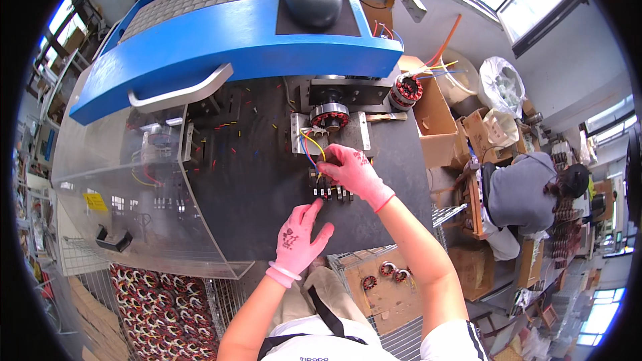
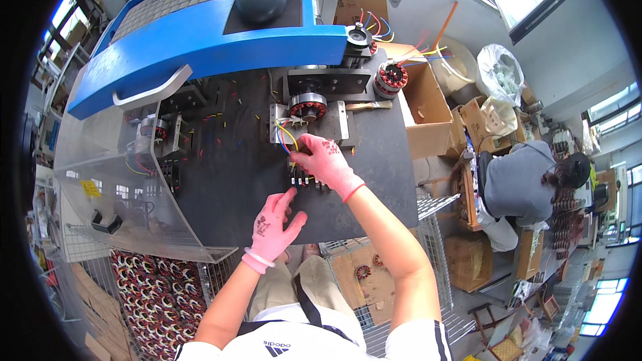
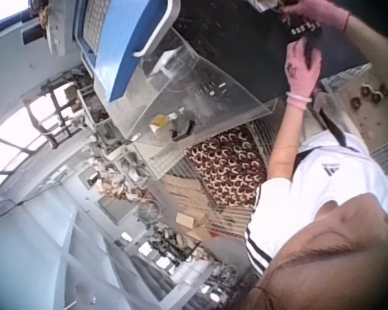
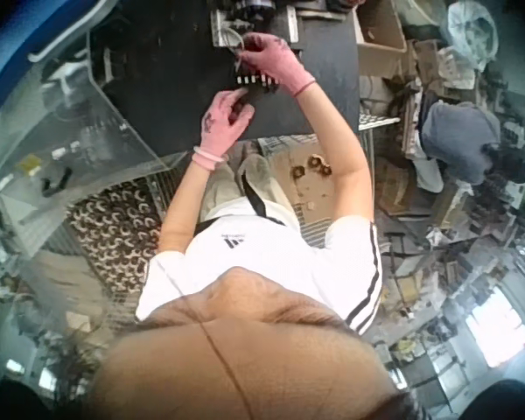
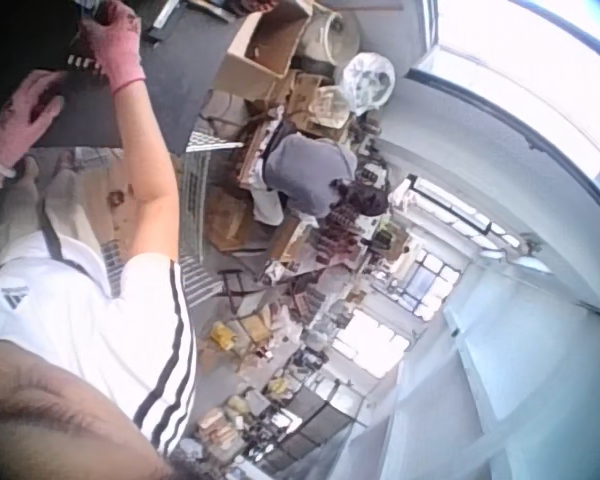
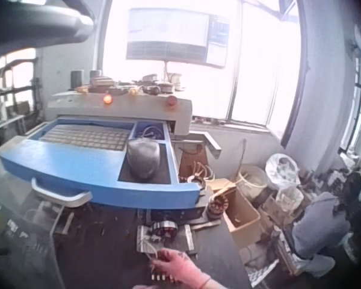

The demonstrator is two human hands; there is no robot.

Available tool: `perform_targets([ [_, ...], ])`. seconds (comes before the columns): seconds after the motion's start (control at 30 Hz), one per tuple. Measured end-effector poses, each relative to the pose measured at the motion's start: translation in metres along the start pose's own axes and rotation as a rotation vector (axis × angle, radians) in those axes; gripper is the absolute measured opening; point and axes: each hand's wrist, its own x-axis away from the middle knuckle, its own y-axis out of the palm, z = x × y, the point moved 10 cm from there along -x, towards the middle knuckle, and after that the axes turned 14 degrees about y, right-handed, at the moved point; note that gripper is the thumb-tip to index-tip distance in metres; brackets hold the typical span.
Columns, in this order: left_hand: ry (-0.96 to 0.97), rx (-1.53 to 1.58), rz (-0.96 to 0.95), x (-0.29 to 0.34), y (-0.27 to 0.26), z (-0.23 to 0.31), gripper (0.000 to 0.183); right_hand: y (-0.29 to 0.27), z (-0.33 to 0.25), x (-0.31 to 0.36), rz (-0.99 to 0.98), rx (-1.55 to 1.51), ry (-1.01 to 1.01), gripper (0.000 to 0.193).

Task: The person takes a coil with wires from a metal cart, places it into a machine to secure the wires, and then places the finished component back into the cart.

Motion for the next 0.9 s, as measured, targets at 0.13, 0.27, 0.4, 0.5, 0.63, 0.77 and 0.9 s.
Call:
perform_targets([
  [0.13, 0.071, -0.455, -0.097, 0.013, 0.037, -0.027, 0.064, -0.001, 0.006, 0.002, 0.176, 0.264, -0.134, 0.012],
  [0.27, 0.057, -0.634, -0.203, 0.018, 0.049, -0.033, 0.066, 0.007, -0.007, 0.008, 0.31, 0.4, -0.274, 0.015],
  [0.4, 0.066, -0.671, -0.209, 0.02, 0.05, -0.034, 0.065, 0.014, -0.002, 0.007, 0.328, 0.385, -0.279, 0.017],
  [0.5, 0.066, -0.651, -0.198, 0.019, 0.05, -0.034, 0.065, 0.02, 0.002, 0.004, 0.335, 0.383, -0.294, 0.017],
  [0.63, 0.119, -0.39, -0.042, 0.013, 0.035, -0.024, 0.062, 0.025, 0.009, 0.001, 0.407, 0.54, -0.296, 0.019],
  [0.77, 0.011, 0.024, 0.041, 0.037, 0.013, -0.018, 0.057, 0.013, -0.017, 0.043, 0.54, 0.327, -0.37, 0.032],
  [0.9, 0.104, -0.05, -0.111, 0.083, 0.018, -0.006, 0.051, 0.131, -0.036, 0.092, -0.174, 0.13, -0.193, 0.058],
])
